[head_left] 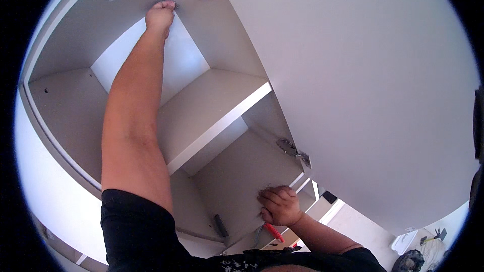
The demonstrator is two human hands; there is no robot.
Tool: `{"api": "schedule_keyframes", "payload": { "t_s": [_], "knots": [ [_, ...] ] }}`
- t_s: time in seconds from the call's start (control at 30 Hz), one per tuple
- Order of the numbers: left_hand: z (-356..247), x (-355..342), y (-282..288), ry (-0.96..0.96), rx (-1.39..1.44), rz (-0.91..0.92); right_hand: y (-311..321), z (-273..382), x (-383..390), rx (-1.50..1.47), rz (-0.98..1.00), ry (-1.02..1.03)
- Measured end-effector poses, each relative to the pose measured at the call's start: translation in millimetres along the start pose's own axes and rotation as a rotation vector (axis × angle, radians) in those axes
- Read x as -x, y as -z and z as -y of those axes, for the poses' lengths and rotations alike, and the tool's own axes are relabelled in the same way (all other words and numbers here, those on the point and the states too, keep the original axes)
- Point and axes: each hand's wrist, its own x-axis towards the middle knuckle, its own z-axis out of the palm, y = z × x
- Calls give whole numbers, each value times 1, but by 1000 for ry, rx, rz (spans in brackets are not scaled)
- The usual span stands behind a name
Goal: The person installs hinges and internal hardware into a white wall cabinet by hand, attaches and aligns a cabinet door, and then picks up a caulking gun and a small wooden step stool.
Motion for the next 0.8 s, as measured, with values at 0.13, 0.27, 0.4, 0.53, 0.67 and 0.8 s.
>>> {"api": "schedule_keyframes", "payload": {
  "t_s": [0.13,0.27,0.4,0.53,0.67,0.8],
  "knots": [
    [-5,8,-11,-114,-138,-142,1,-2,-2,5,5,-2],
    [-5,3,-10,-35,-80,-144,-1,-5,-2,-20,-7,3],
    [3,-3,-9,52,82,-104,3,-1,-4,-26,-6,-1],
    [1,-1,-8,-61,-235,-195,0,-1,-2,-41,-15,6],
    [-23,21,-12,-250,-656,-250,3,-6,-1,-8,15,8],
    [-20,23,-6,-254,-684,-213,1,-6,2,-4,11,2]
  ]
}}
